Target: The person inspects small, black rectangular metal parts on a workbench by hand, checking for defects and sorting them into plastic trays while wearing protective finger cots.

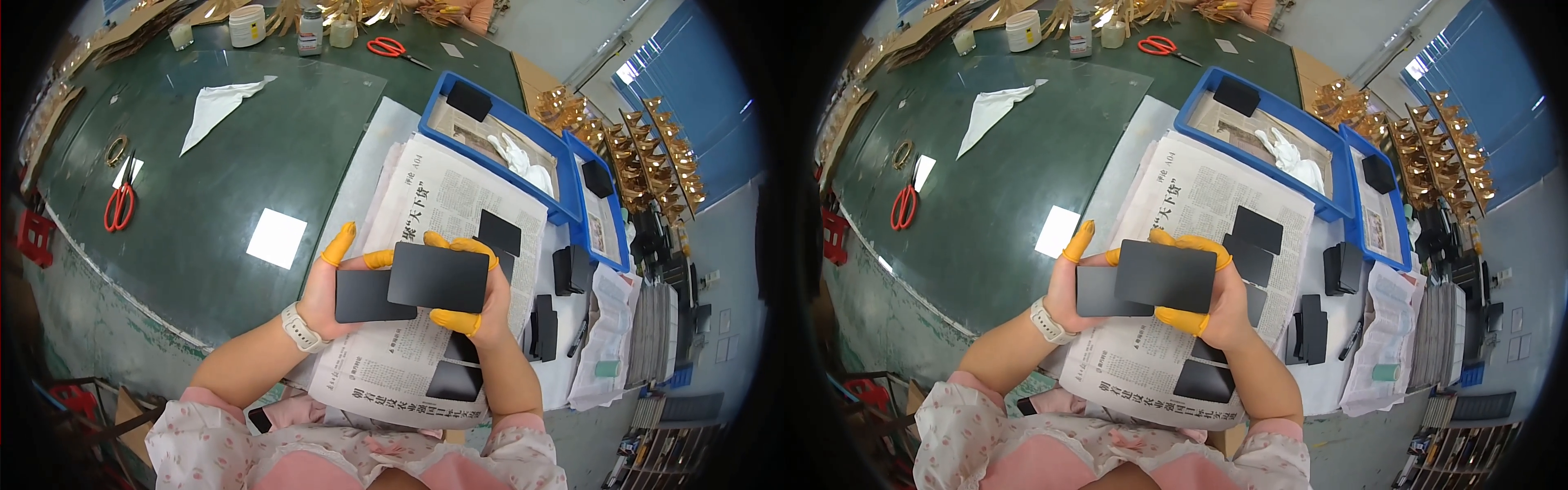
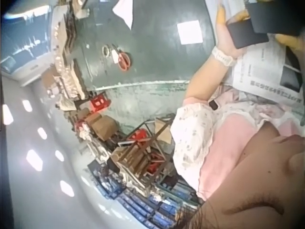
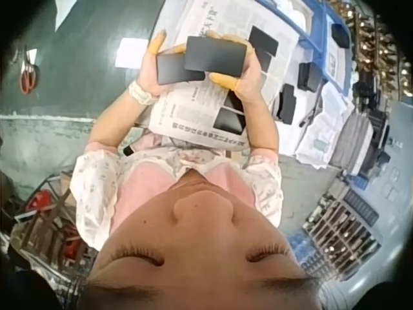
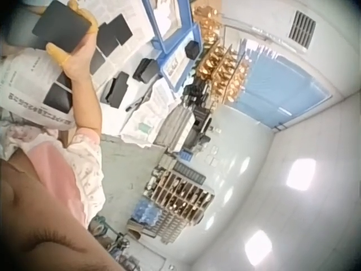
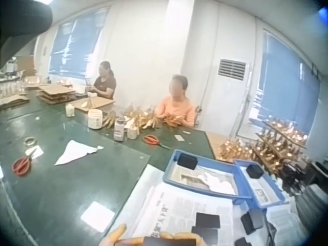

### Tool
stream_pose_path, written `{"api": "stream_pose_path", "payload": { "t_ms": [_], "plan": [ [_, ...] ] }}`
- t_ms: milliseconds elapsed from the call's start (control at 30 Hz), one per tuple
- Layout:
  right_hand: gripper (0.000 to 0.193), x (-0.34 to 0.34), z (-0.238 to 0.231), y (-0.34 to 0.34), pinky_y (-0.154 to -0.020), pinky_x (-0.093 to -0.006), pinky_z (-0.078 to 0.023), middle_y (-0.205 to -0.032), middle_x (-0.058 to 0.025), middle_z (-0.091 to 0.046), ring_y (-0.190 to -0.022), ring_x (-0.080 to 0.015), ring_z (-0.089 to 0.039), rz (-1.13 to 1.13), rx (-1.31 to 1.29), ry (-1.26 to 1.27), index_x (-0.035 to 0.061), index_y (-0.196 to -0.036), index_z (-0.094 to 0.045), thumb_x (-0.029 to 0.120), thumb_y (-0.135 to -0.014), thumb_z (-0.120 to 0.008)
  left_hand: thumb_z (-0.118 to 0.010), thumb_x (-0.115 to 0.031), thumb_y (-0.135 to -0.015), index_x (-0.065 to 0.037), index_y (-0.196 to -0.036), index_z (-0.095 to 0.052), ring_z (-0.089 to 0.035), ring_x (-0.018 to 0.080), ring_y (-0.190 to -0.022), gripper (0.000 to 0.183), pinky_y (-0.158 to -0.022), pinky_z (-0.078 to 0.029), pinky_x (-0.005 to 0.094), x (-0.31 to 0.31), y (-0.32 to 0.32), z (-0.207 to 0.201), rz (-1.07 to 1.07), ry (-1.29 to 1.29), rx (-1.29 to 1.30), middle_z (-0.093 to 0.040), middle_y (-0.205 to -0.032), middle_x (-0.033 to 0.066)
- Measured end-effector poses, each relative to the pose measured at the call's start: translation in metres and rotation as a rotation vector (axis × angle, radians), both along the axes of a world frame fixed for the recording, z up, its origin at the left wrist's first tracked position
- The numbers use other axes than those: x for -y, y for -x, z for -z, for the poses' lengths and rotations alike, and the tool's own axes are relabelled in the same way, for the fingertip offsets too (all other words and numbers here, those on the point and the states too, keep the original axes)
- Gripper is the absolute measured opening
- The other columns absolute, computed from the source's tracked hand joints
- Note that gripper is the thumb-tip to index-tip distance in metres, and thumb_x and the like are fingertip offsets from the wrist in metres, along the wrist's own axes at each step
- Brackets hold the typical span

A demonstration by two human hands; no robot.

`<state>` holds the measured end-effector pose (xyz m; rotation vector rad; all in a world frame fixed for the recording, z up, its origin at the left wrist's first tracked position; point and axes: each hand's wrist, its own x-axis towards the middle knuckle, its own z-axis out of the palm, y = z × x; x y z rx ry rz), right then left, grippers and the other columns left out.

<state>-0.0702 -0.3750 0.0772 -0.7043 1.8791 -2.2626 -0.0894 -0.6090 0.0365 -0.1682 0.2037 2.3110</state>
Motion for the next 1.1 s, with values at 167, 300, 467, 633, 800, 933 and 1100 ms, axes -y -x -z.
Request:
{"api": "stream_pose_path", "payload": {
  "t_ms": [167,300,467,633,800,933,1100],
  "plan": [
    [0.083,0.008,-0.002,0.0,-0.116,-0.0448,-0.039,-0.149,-0.0236,-0.052,-0.14,-0.0315,-0.05,0.032,0.085,0.108,0.0038,-0.145,-0.04,-0.004,-0.076,-0.085,-0.037,-0.072,-0.1,0.005,-0.143,-0.053,-0.061,0.0334,-0.127,0.09,-0.114,-0.043,0.0492,0.002,0.0,0.003,0.015,-0.046,-0.035,-0.059,-0.142,0.0218],
    [0.093,-0.002,0.006,0.0,-0.099,-0.0448,-0.052,-0.137,-0.0208,-0.056,-0.129,-0.0359,-0.055,0.078,-0.242,-0.033,0.0036,-0.151,-0.038,0.007,-0.071,-0.086,-0.038,-0.071,-0.1,0.005,-0.141,-0.055,-0.063,0.0335,-0.123,0.088,-0.112,-0.045,0.0479,0.001,0.0,-0.002,0.017,0.03,-0.103,-0.061,-0.14,0.0216],
    [0.111,0.015,-0.006,0.0,-0.102,-0.0422,-0.038,-0.133,-0.0101,-0.063,-0.112,-0.0305,-0.059,0.063,-0.665,-0.641,0.0052,-0.162,-0.026,0.015,-0.069,-0.086,-0.039,-0.072,-0.099,0.004,-0.141,-0.054,-0.063,0.0302,-0.124,0.088,-0.112,-0.046,0.0447,-0.004,-0.002,-0.004,-0.007,0.05,-0.032,-0.061,-0.139,0.0203],
    [0.119,0.022,-0.006,0.0,-0.103,-0.0436,-0.038,-0.134,-0.0103,-0.064,-0.113,-0.0309,-0.056,0.077,-0.691,-0.743,0.0023,-0.163,-0.016,0.016,-0.069,-0.089,-0.032,-0.073,-0.1,0.001,-0.141,-0.055,-0.062,0.0342,-0.123,0.088,-0.112,-0.045,0.0473,-0.007,-0.005,-0.006,0.027,0.034,-0.106,-0.061,-0.138,0.021],
    [0.127,0.024,-0.005,-0.004,-0.107,-0.0454,-0.039,-0.14,-0.0139,-0.061,-0.121,-0.0324,-0.052,0.065,-0.636,-0.831,0.0011,-0.163,-0.012,0.017,-0.067,-0.094,-0.03,-0.077,-0.098,0.001,-0.144,-0.053,-0.065,0.0392,-0.115,0.093,-0.108,-0.047,0.0487,-0.005,-0.002,0.0,0.053,-0.041,-0.092,-0.061,-0.136,0.023],
    [0.116,0.023,-0.002,-0.001,-0.119,-0.0583,-0.024,-0.133,-0.0075,-0.061,-0.112,-0.0298,-0.061,0.156,-0.62,-0.803,0.0054,-0.159,-0.024,0.029,-0.068,-0.092,-0.03,-0.077,-0.098,0.002,-0.147,-0.05,-0.063,0.0419,-0.118,0.095,-0.11,-0.045,0.0512,-0.004,0.002,0.006,0.045,-0.149,-0.04,-0.06,-0.136,0.0252],
    [0.131,0.019,-0.004,0.002,-0.115,-0.0481,-0.033,-0.142,-0.0141,-0.058,-0.135,-0.0335,-0.049,0.143,-0.596,-0.856,0.0065,-0.164,-0.012,0.022,-0.064,-0.097,-0.03,-0.078,-0.098,0.003,-0.149,-0.047,-0.061,0.0464,-0.122,0.097,-0.113,-0.042,0.0538,-0.004,0.003,0.005,0.025,-0.167,0.004,-0.058,-0.139,0.0271]
  ]
}}
